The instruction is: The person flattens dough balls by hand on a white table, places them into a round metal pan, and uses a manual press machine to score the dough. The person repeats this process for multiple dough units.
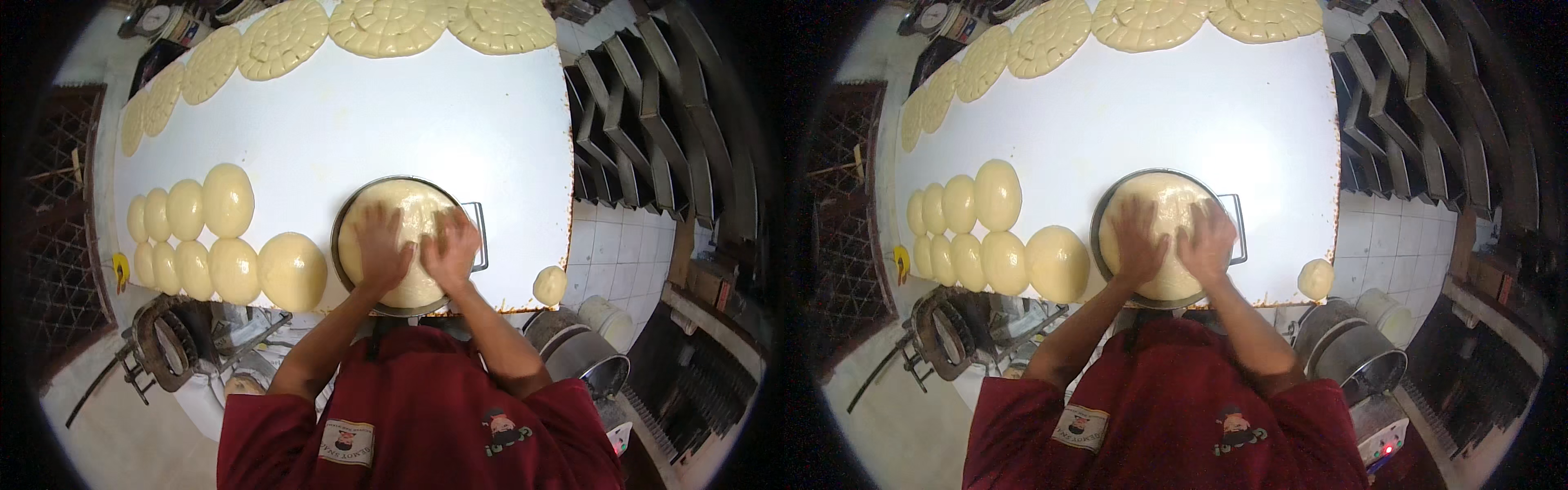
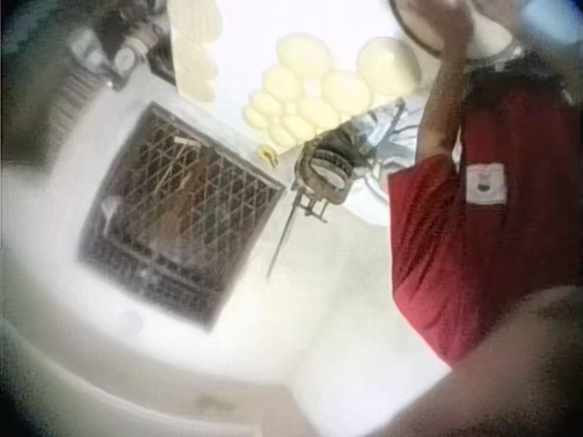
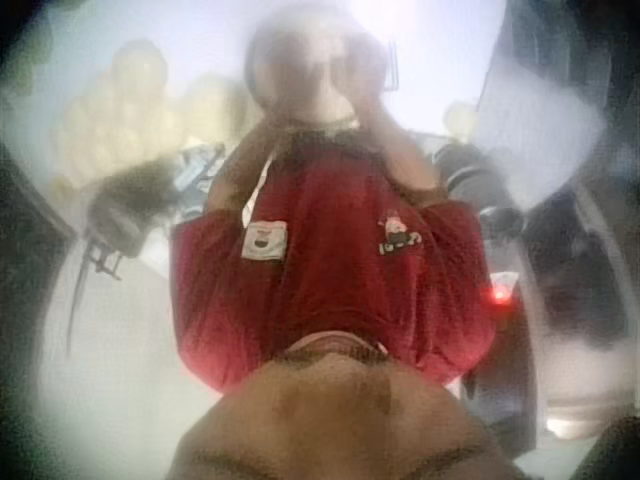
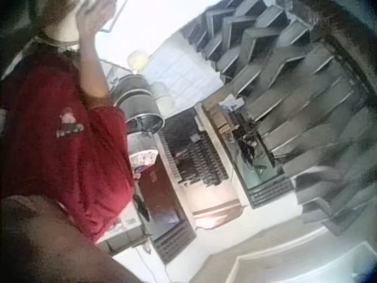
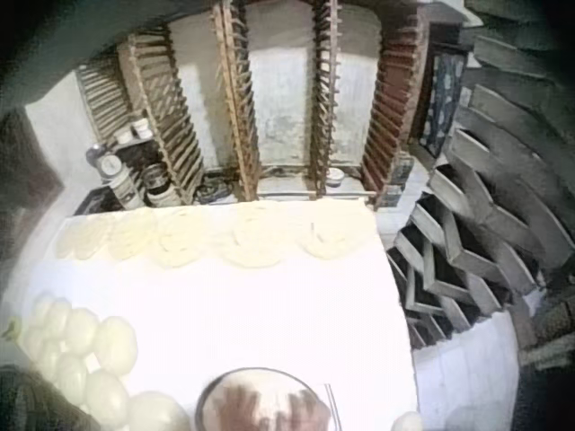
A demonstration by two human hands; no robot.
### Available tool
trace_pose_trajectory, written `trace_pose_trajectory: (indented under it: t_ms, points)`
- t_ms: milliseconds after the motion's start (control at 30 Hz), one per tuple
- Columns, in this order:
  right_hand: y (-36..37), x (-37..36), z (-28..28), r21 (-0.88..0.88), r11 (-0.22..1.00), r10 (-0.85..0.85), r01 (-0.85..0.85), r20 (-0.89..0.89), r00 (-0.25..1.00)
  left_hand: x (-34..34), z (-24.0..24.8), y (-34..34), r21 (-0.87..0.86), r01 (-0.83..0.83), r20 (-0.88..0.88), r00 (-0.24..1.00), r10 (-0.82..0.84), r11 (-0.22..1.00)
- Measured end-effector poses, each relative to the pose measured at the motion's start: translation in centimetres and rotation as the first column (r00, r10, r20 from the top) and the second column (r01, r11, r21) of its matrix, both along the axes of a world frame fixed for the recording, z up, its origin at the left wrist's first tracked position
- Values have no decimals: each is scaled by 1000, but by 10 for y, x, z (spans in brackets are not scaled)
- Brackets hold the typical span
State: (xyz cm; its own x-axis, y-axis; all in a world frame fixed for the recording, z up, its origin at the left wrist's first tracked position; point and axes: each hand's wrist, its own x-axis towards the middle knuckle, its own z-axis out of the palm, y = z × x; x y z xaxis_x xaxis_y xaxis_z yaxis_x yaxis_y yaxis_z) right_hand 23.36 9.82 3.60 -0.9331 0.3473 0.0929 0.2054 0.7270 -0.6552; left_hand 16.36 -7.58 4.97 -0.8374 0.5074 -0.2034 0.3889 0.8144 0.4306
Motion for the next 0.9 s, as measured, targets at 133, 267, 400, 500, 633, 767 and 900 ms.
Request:
trace_pose_trajectory:
  t_ms: [133, 267, 400, 500, 633, 767, 900]
  points:
    - [57, -6, -19, -178, 941, -302, 287, -60, 952, 24, -13, 19, -25, 217, -77, 973, -219, 976]
    - [61, 0, -18, -226, 943, -225, 242, 98, 969, 30, -21, 14, 48, 208, -134, 970, -201, 977]
    - [55, 20, -17, -192, 933, -270, 304, 184, 945, 55, -7, 3, 105, 332, -87, 942, -324, 937]
    - [39, 44, -12, -187, 918, -326, 350, 145, 934, 48, -18, -12, 30, 473, -74, 879, -470, 880]
    - [37, 101, -20, -176, 855, -387, 488, 411, 826, 50, -3, -27, 366, 431, 48, 876, -479, 825]
    - [19, 175, -28, -211, 733, -465, 647, 538, 703, 60, 16, -74, 645, -39, 62, 998, -2, 763]
    - [-28, 246, -41, -414, 532, -552, 739, 492, 673, 117, -31, -175, 503, -714, 563, 699, 442, 487]
